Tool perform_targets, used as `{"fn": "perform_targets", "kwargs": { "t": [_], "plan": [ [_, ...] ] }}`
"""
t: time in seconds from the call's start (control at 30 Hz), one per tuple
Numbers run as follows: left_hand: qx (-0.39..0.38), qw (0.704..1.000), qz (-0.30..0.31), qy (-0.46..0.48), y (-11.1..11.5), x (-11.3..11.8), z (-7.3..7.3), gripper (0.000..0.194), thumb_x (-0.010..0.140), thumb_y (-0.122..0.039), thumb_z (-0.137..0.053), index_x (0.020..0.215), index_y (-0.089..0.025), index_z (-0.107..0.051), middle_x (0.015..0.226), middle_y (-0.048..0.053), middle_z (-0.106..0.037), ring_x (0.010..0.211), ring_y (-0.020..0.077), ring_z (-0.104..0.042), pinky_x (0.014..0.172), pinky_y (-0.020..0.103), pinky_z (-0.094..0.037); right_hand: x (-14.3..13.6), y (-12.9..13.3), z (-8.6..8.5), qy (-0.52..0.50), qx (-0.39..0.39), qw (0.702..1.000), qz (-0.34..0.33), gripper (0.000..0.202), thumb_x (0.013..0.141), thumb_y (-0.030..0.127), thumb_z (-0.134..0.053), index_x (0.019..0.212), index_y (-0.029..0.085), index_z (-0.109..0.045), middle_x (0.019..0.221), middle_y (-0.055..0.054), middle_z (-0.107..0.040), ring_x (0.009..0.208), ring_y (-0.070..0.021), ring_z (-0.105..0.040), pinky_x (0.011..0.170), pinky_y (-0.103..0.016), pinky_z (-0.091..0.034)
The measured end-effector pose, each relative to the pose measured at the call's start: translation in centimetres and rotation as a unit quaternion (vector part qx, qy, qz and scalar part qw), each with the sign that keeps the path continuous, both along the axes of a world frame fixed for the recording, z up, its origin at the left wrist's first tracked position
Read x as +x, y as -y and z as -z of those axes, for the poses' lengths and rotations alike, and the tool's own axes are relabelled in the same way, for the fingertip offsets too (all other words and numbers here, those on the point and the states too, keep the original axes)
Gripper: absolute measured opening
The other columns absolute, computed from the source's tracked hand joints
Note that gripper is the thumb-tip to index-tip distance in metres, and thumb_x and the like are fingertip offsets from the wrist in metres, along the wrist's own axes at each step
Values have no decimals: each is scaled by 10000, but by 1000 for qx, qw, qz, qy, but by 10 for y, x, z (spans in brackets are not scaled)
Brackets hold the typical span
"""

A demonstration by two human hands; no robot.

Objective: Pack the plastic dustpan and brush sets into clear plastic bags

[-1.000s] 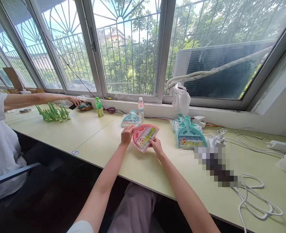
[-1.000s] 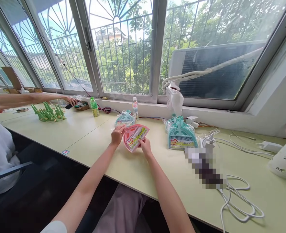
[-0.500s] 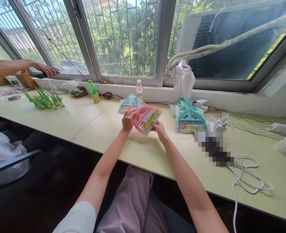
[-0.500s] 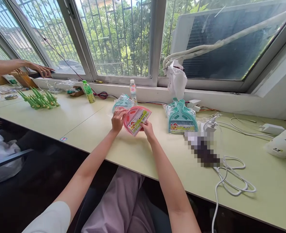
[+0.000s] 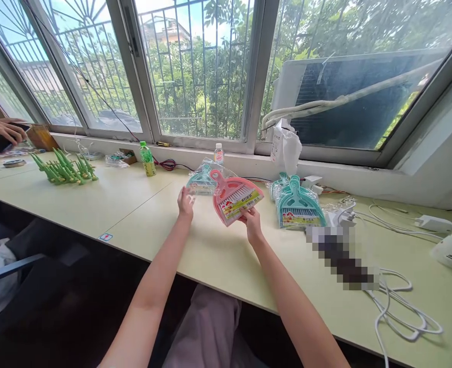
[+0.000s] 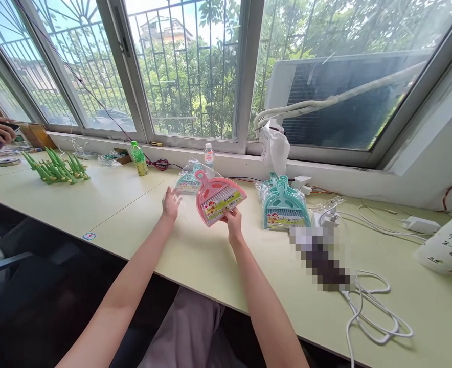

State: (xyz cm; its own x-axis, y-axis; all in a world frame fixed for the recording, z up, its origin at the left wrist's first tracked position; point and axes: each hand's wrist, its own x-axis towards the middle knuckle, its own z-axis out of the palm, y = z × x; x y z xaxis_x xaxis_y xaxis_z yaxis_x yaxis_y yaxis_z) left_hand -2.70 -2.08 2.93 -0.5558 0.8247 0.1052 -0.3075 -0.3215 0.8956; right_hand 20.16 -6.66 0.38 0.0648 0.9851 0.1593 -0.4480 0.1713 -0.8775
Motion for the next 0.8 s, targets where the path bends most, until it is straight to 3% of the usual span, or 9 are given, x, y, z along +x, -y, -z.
{"fn": "perform_targets", "kwargs": {
  "t": [0.1, 0.2, 0.33, 0.43, 0.6, 0.8],
  "plan": [
    [66, 974, 206, 64, 0, 8, 4, 456, 897, -532, -494, 1208, -209, -575, 1325, 102, -576, 1155, 214, -595, 997, 364, -444, 0, 0, 1, 7, -5, 1000, -10, 356, 632, 359, -756, 909, 178, -625, 941, -71, -709, 796, -211, -679, 715, -375, -594],
    [53, 951, 292, 85, -2, 16, 7, 450, 884, -535, -510, 1125, -177, -640, 1174, 104, -667, 996, 207, -660, 911, 341, -492, 0, -2, 1, 20, -20, 999, -37, 359, 612, 355, -772, 888, 180, -627, 909, -67, -716, 770, -213, -685, 717, -393, -598],
    [25, 950, 291, 111, -6, 17, 10, 413, 886, -523, -496, 997, -164, -668, 880, 67, -715, 809, 183, -680, 791, 306, -521, 0, -4, 3, 61, -31, 993, -94, 362, 588, 333, -793, 879, 183, -640, 877, -61, -728, 767, -227, -697, 712, -406, -601],
    [13, 950, 289, 115, -4, 15, 10, 353, 861, -482, -551, 942, -158, -668, 792, 43, -704, 733, 165, -673, 740, 281, -525, 0, -4, 3, 64, -30, 992, -100, 362, 593, 333, -800, 886, 188, -643, 898, -62, -734, 790, -232, -702, 733, -415, -604],
    [23, 927, 370, 63, 3, 21, 8, 448, 866, -491, -526, 1089, -128, -665, 941, 98, -720, 880, 224, -683, 790, 326, -533, -2, 1, -3, 44, -28, 995, -88, 399, 583, 351, -821, 896, 178, -644, 940, -83, -735, 840, -245, -702, 762, -423, -603],
    [25, 934, 358, 3, 4, 23, 7, 494, 870, -510, -510, 1212, -176, -636, 1095, 95, -704, 995, 249, -661, 807, 341, -529, -7, 8, -10, -6, -27, 999, -47, 361, 615, 335, -803, 886, 179, -622, 964, -77, -722, 825, -218, -696, 761, -391, -604]
  ]
}}
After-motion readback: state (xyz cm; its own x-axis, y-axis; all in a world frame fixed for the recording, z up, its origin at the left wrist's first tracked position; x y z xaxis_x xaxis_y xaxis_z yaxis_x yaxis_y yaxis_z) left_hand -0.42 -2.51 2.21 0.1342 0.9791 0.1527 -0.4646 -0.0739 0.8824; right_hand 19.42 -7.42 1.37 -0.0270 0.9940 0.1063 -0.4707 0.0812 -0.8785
